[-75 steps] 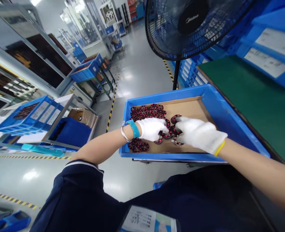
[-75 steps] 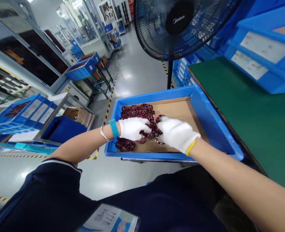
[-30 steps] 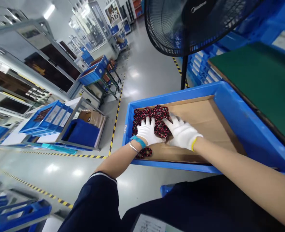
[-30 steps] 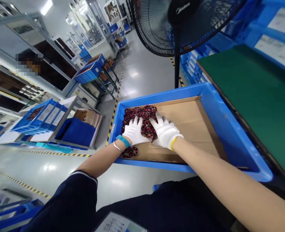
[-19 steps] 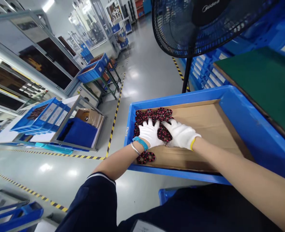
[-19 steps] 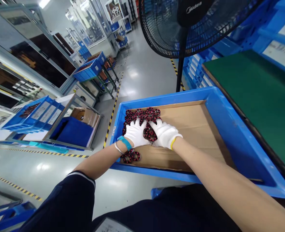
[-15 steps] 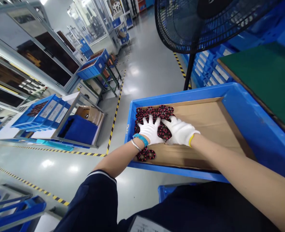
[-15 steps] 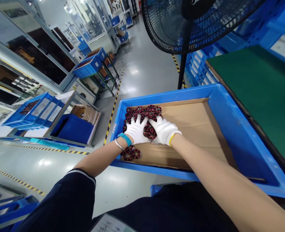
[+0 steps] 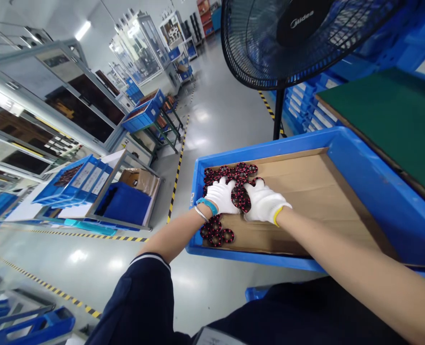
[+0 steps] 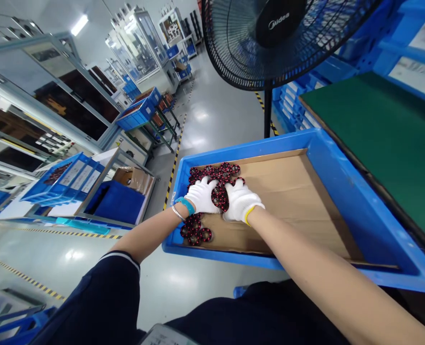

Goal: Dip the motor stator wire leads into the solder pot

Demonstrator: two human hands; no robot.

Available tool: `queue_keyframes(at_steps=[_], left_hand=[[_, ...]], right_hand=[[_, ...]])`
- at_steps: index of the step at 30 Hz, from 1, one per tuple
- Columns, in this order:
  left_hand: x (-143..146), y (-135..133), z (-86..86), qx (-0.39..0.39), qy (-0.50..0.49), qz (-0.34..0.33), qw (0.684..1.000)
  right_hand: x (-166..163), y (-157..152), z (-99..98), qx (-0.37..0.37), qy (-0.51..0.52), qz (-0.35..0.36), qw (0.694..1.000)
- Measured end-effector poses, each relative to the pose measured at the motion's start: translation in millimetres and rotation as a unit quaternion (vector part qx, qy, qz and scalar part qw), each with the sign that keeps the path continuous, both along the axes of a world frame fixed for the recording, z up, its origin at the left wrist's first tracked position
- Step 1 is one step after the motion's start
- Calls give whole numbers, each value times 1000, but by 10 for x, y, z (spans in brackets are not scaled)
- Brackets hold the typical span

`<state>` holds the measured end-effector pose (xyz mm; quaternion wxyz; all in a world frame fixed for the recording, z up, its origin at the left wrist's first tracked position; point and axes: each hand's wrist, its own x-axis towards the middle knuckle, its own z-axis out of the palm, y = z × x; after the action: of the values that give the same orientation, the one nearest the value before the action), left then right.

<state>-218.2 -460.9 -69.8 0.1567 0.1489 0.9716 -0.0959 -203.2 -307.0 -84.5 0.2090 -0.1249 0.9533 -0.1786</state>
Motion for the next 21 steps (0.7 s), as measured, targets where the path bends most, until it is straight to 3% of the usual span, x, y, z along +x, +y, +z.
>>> queue_keyframes(at_steps=[10,17,21], left_hand=[[-200,26,30,-18,-43,-24,999],[-176,248,32,-21,-51,-40,998],[-300,223,-16,2,-89,-64,994]], right_hand=[[-18,-78,-23,14,-29,-27,999],[11,127,-5,24,-28,-25,999],[-5,187,-81,41,-12,-17,999]])
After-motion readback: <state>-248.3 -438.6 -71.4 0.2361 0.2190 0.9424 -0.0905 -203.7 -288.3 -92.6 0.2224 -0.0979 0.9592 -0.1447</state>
